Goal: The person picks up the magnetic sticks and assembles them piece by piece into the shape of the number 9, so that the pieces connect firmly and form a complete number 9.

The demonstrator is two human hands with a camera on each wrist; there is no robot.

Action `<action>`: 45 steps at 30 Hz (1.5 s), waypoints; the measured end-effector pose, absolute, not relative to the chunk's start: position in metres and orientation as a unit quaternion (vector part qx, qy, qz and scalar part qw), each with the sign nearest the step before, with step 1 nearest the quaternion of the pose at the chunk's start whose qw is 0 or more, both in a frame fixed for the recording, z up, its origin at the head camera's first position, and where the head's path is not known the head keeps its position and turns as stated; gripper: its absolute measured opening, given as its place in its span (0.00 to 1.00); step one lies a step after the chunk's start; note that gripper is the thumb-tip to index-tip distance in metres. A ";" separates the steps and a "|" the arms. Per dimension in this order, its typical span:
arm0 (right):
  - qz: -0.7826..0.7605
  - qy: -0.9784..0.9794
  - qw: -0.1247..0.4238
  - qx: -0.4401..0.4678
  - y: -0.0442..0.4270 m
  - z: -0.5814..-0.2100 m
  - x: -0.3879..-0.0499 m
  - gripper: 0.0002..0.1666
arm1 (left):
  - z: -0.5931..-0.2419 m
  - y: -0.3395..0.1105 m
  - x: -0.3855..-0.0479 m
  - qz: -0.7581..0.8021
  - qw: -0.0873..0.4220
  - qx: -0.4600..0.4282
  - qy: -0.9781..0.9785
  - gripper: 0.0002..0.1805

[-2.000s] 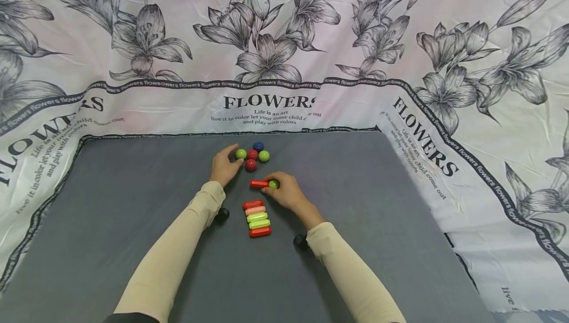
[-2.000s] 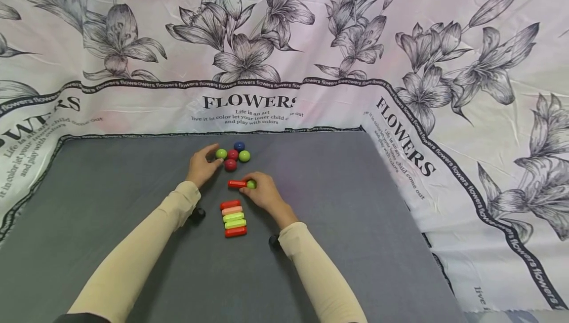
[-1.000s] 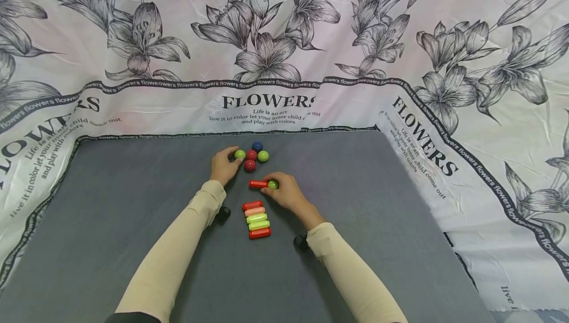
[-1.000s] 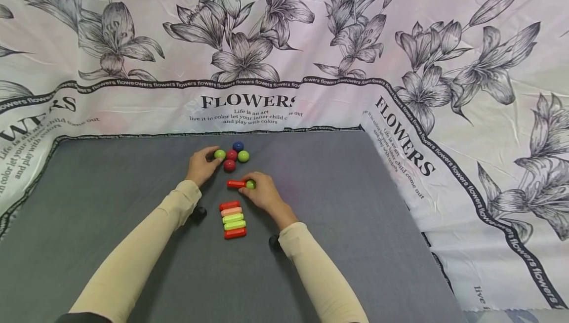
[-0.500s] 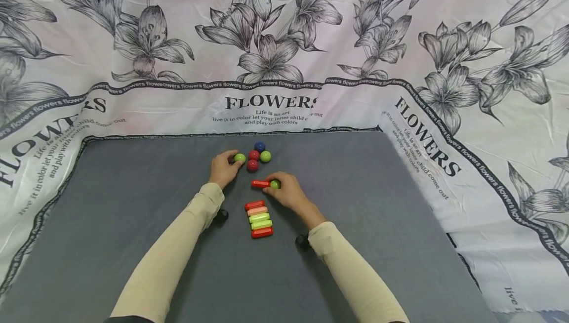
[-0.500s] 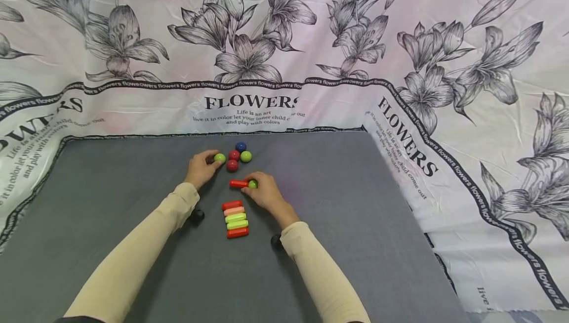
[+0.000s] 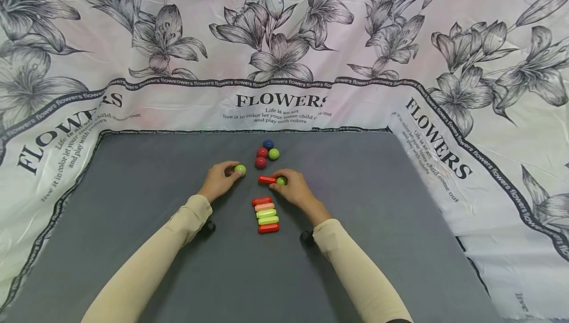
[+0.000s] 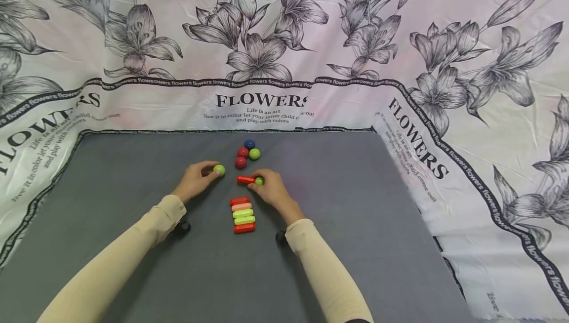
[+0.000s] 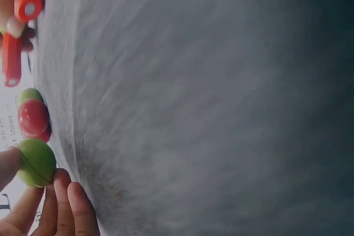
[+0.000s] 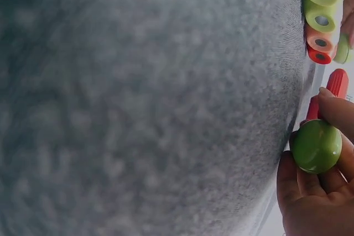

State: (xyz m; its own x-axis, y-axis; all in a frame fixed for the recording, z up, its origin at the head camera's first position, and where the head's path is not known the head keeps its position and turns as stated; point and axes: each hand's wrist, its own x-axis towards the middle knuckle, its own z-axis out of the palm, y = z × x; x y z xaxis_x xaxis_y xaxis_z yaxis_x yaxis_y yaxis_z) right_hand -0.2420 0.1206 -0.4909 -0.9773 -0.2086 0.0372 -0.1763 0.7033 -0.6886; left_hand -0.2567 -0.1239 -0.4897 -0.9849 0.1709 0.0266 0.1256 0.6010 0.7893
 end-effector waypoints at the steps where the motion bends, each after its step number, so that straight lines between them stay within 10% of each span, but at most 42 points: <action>1: -0.371 0.922 0.023 -0.104 0.121 -0.490 -0.242 0.16 | -0.489 -0.124 -0.254 0.440 0.033 0.081 0.894 0.23; 45: -0.345 0.924 0.004 -0.164 0.108 -0.489 -0.242 0.14 | -0.491 -0.112 -0.233 0.452 0.071 0.078 0.886 0.21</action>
State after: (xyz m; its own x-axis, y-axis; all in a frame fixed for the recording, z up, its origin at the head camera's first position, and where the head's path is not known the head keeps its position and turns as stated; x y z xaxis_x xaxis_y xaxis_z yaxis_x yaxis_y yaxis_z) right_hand -0.2421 0.1085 -0.4889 -0.9462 -0.3059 0.1051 -0.2999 0.7078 -0.6396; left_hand -0.2330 -0.1118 -0.4909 -0.9779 0.2014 -0.0553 0.0736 0.5799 0.8114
